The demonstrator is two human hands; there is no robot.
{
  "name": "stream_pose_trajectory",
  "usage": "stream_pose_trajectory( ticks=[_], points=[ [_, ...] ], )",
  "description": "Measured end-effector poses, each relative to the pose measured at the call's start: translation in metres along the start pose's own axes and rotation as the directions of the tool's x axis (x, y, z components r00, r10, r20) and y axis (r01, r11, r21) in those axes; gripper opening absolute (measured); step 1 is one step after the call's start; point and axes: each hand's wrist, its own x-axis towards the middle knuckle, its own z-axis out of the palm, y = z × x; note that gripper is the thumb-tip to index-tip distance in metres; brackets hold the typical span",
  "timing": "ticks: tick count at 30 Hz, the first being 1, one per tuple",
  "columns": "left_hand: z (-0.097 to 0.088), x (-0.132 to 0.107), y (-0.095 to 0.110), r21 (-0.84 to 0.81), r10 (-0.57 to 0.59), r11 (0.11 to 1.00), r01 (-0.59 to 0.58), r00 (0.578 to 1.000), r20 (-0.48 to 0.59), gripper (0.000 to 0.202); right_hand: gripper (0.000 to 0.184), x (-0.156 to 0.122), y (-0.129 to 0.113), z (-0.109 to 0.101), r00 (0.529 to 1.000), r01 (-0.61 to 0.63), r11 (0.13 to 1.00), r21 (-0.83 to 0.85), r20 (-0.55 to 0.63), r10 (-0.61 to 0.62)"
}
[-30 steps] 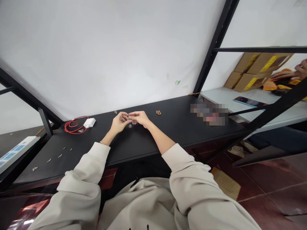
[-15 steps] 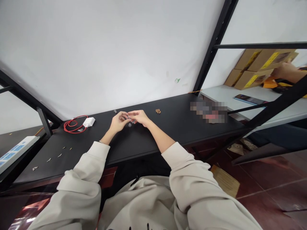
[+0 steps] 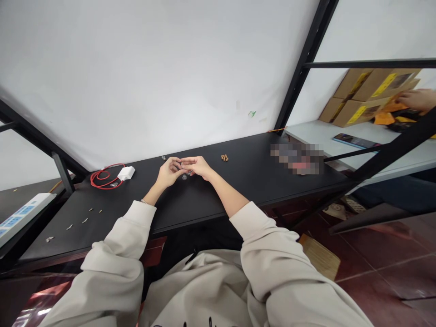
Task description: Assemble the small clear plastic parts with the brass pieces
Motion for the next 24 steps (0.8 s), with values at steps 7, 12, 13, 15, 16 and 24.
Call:
stream_pose_trajectory(
  ticks=[7,12,13,15,16,24],
  points=[
    [-0.0005,0.0005,-0.0009,0.024,-0.002,1.0,0.001,1.0,0.015,0.051,0.039,0.0013,0.0011,-0.001,1.0,0.006,1.0,0.0,0.013,-0.006],
    [-0.0009,0.0008,-0.0005,0.071,0.02,0.997,-0.021,1.0,0.015,0.043,0.039,0.0006,-0.001,0.0001,1.0,-0.008,1.0,-0.015,-0.009,0.008],
    [-0.001,0.0007,0.0003,0.075,0.02,0.997,-0.021,1.0,0.014,0.042,0.039,0.0003,-0.0015,0.0005,1.0,-0.011,1.0,-0.018,-0.01,0.011],
    [-0.0011,0.0002,0.0021,0.079,0.018,0.997,-0.019,1.0,0.015,0.041,0.039,0.0,-0.0022,0.001,1.0,-0.01,1.0,-0.023,-0.013,0.01],
    [-0.0012,0.0,0.0028,0.081,0.015,0.997,-0.017,1.0,0.017,0.041,0.038,-0.0001,-0.0023,0.0013,1.0,-0.009,1.0,-0.025,-0.015,0.008],
    [-0.0013,0.0004,0.0021,0.119,0.061,0.991,-0.059,0.998,-0.019,0.036,0.036,-0.0012,-0.0021,0.0023,1.0,-0.013,1.0,-0.006,-0.028,0.012]
  ],
)
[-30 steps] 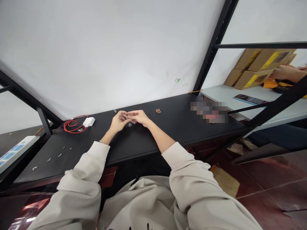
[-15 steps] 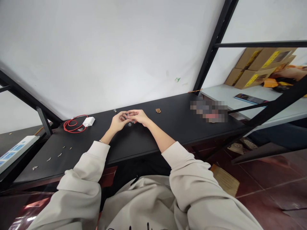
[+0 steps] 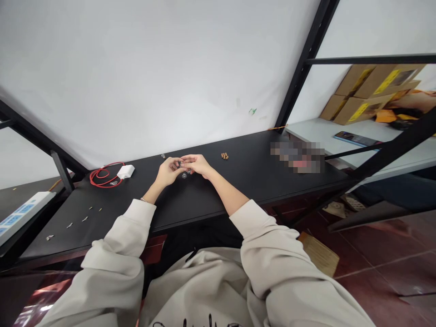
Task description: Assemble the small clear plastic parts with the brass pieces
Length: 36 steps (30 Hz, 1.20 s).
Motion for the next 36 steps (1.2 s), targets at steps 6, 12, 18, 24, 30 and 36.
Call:
stream_pose_trajectory(
  ticks=[6,12,18,24,30,36],
  points=[
    [0.0,0.0,0.0,-0.019,0.02,1.0,-0.02,1.0,0.008,0.032,0.03,-0.001,0.0,0.0,1.0,-0.008,1.0,0.005,-0.006,0.008],
    [-0.001,0.0,0.002,0.001,0.03,1.0,-0.03,1.0,0.006,0.028,0.021,0.001,0.001,0.001,0.999,-0.027,1.0,-0.007,-0.044,0.026],
    [-0.003,0.001,0.006,0.055,0.049,0.997,-0.048,0.999,-0.014,0.029,0.016,-0.001,-0.002,0.002,0.998,-0.045,0.999,-0.02,-0.055,0.043],
    [-0.004,0.001,0.008,0.086,0.056,0.995,-0.053,0.998,-0.031,0.026,0.011,-0.002,-0.003,0.003,0.997,-0.063,0.998,-0.03,-0.049,0.062],
    [-0.006,0.0,0.012,0.088,0.05,0.995,-0.048,0.999,-0.017,0.023,0.01,-0.001,-0.003,0.004,0.995,-0.095,0.994,-0.053,0.011,0.096],
    [-0.005,0.0,0.01,0.068,0.05,0.997,-0.048,0.998,-0.024,0.024,0.013,0.0,-0.002,0.004,0.995,-0.093,0.995,-0.042,0.013,0.094]
  ],
)
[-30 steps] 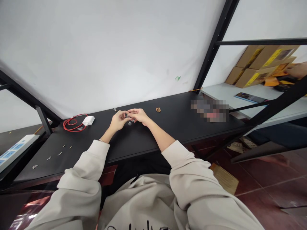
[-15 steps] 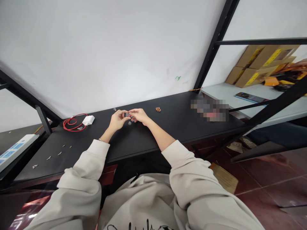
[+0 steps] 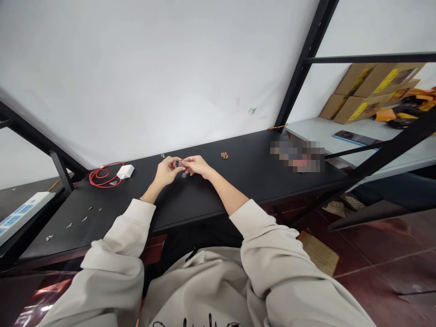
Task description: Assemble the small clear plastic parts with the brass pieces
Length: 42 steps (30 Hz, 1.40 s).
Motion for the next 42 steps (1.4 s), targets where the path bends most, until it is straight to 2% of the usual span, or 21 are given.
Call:
stream_pose_trajectory(
  ticks=[4,10,26,36,42],
  points=[
    [0.003,0.001,-0.009,-0.065,-0.025,0.998,0.021,0.998,-0.055,0.031,0.012,0.0,0.0,0.0,1.0,0.007,1.0,0.001,-0.006,-0.007],
    [0.005,0.0,-0.012,-0.153,-0.052,0.987,0.052,0.999,0.001,0.046,0.015,-0.002,0.0,0.0,0.999,0.031,0.999,0.006,0.021,-0.032],
    [0.004,-0.001,-0.008,-0.174,-0.096,0.98,0.095,0.995,0.0,0.041,0.015,0.0,0.001,0.0,0.997,0.071,0.997,0.009,-0.035,-0.071],
    [0.003,0.0,-0.006,-0.142,-0.104,0.984,0.106,0.994,0.021,0.039,0.017,-0.001,0.0,-0.001,0.996,0.085,0.996,0.03,-0.007,-0.085],
    [0.004,-0.001,-0.008,-0.135,-0.055,0.989,0.058,0.998,0.03,0.036,0.024,-0.003,0.0,-0.001,0.996,0.06,0.998,0.016,0.064,-0.061]
  ],
)
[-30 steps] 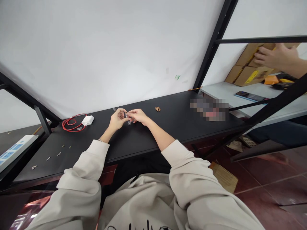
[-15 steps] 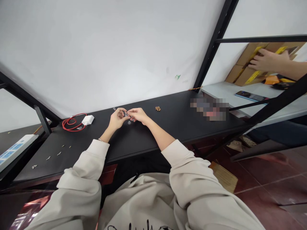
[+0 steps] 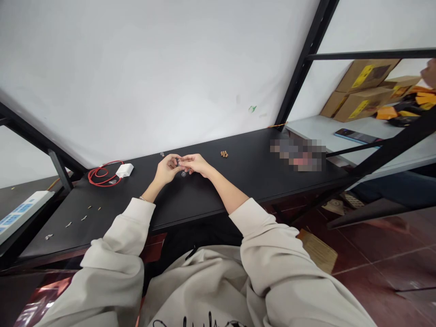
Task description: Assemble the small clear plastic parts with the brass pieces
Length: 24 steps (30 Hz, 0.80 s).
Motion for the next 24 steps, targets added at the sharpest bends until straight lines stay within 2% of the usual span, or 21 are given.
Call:
stream_pose_trajectory(
  ticks=[4,13,22,24],
  points=[
    [0.0004,-0.0006,-0.0006,0.004,0.016,1.0,-0.016,1.0,0.014,0.036,0.029,-0.0012,-0.0006,0.0006,1.0,0.001,0.999,-0.037,0.029,0.0],
    [0.0011,-0.001,-0.0013,0.041,0.016,0.999,-0.017,1.0,0.024,0.039,0.035,0.003,0.0042,0.0008,0.999,0.021,0.995,-0.093,-0.036,-0.024],
    [0.0019,-0.0015,0.0037,0.056,-0.025,0.998,0.024,1.0,0.008,0.041,0.026,0.0044,0.0079,0.0035,0.997,0.005,0.995,-0.097,-0.077,-0.013],
    [0.0016,-0.0016,0.0038,0.058,-0.033,0.998,0.033,0.999,-0.002,0.041,0.021,0.0038,0.0059,0.0051,0.993,0.006,0.993,-0.117,-0.117,-0.019]
  ],
)
